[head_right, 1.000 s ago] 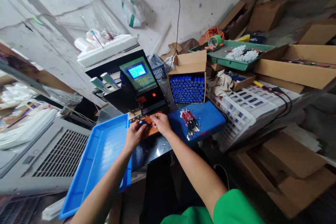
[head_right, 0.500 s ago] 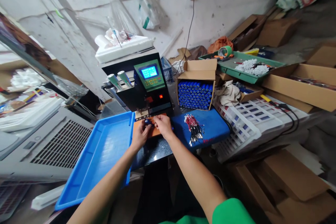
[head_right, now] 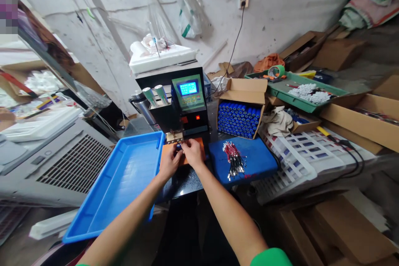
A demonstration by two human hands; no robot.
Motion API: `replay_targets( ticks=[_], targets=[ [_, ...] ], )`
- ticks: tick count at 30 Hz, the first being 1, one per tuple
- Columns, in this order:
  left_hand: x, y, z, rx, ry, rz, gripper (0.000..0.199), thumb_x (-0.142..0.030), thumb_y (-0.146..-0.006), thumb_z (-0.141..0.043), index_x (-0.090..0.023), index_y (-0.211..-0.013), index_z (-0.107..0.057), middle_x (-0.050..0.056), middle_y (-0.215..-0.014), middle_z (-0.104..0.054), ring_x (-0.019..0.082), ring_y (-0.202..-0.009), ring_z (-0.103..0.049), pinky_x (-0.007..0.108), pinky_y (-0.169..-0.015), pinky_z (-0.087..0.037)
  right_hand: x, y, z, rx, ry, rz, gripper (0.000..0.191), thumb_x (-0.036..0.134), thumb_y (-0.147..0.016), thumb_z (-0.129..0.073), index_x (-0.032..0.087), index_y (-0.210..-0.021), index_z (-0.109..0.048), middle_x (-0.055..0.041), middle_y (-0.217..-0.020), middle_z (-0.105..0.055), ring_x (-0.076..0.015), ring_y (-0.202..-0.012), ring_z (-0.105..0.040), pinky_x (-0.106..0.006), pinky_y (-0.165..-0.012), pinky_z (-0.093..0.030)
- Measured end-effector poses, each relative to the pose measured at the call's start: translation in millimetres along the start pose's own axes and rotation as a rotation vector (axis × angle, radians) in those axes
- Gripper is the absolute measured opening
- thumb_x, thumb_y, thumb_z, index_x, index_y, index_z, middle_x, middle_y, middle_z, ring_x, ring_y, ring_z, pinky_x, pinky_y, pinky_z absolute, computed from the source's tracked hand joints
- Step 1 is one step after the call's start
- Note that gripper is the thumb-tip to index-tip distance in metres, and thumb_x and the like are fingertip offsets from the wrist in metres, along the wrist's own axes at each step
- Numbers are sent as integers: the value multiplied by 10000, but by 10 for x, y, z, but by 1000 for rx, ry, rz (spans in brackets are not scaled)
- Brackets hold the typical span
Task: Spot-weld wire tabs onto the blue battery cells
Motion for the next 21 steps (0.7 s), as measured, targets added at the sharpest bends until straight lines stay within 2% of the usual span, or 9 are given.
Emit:
replay_targets(
  ticks=[6,12,21],
  targets=[
    [48,-9,-2,-5,-23,0,284,-298,-892,-507,-141,-1112,-596,74,-932,-689,211,-864,-640,357,-828,-505,69,23,-11,-14,69,10,265,449,-775,-602,208,-666,-592,1,-549,-591,-169,-558,-572,-243,-491,-422],
    [57,-9,-11,-4,6,-21,295,-272,-896,-515,-154,-1158,-578,66,-916,-685,222,-940,-646,377,-899,-496,52,14,-18,-24,86,5,227,406,-773,-596,208,-662,-579,8,-546,-587,-164,-557,-570,-236,-491,-423],
    [49,-4,-17,4,25,-2,296,-269,-896,-497,-153,-1157,-574,94,-1035,-690,228,-999,-640,393,-937,-483,55,25,-20,-37,90,-3,213,387,-771,-604,208,-660,-574,9,-559,-586,-156,-545,-553,-237,-487,-414]
  ],
)
Point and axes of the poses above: each hand's wrist, its own y-axis away from the middle knuckle, its own z-axis out of the back of the hand, x = y × z, the point moved 2 cm from there along -y, towards the middle knuckle
